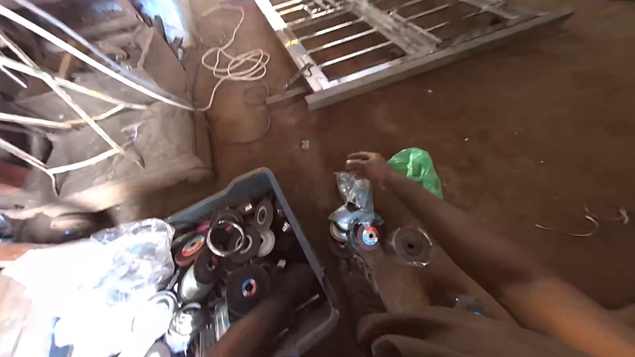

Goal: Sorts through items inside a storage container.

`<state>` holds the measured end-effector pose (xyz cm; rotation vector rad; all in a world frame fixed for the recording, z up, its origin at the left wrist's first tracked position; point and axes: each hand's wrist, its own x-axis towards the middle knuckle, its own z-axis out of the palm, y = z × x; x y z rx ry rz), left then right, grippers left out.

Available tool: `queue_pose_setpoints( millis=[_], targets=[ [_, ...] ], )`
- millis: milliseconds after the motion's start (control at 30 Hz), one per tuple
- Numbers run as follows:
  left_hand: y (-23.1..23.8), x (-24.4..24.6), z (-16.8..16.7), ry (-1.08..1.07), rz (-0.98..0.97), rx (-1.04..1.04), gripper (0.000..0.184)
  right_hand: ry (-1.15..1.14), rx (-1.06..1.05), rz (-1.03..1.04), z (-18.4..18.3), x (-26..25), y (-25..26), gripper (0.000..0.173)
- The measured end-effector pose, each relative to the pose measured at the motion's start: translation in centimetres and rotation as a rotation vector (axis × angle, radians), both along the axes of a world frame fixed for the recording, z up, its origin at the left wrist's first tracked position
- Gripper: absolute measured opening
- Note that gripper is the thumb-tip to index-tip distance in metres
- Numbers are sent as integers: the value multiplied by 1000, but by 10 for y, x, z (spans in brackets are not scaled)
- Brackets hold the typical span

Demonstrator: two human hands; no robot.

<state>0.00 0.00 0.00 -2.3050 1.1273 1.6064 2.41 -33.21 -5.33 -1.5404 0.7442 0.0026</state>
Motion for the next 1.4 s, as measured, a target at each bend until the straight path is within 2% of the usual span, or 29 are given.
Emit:
queue_pose_setpoints(
  millis=[100,133,267,300,367,433,500,567,667,733,800,900,1000,1100,1133,1233,1300,1400],
  targets=[
    [19,-3,-71,-85,-54,-158,44,37,-5,-19,-1,-2,-4,40],
    [22,-1,-77,-111,-66,-199,40,44,-11,-25,-1,-2,-5,39],
    [33,12,-9,-156,-44,-117,29,48,-30,-22,2,-4,-5,39],
    [46,14,2,-206,-8,-169,28,42,-32,-22,4,-4,-3,39],
    [81,15,10,-390,134,-464,23,16,-28,-8,14,-2,5,37],
    [107,15,14,-531,385,-776,19,-41,-36,49,30,0,20,35],
    [117,14,26,-569,670,-921,17,-145,-56,189,52,3,45,35],
    [116,11,41,-492,933,-989,12,-276,-130,415,78,3,79,34],
    [102,5,58,-202,1249,-1099,11,-463,-251,819,107,1,130,37],
    [90,4,64,-90,1354,-1146,11,-490,-217,1012,115,0,156,45],
    [83,6,67,-67,1377,-1177,11,-476,-75,1084,117,0,171,46],
    [79,7,63,-56,1381,-1219,12,-484,111,1018,119,-1,175,35],
    [74,1,56,-53,1343,-1249,11,-363,229,931,121,-4,176,29],
    [70,-2,50,-38,1318,-1192,12,-250,247,873,115,-5,177,17],
    [73,-4,48,-63,1283,-1140,20,-232,225,838,112,-5,176,14],
    [103,-14,36,-267,1147,-1021,62,-185,187,663,92,5,160,14],
    [137,-27,29,-473,1103,-982,69,-134,152,484,67,20,138,16],
    [194,-55,19,-724,1071,-874,67,-17,32,218,24,44,95,19]
  ],
)
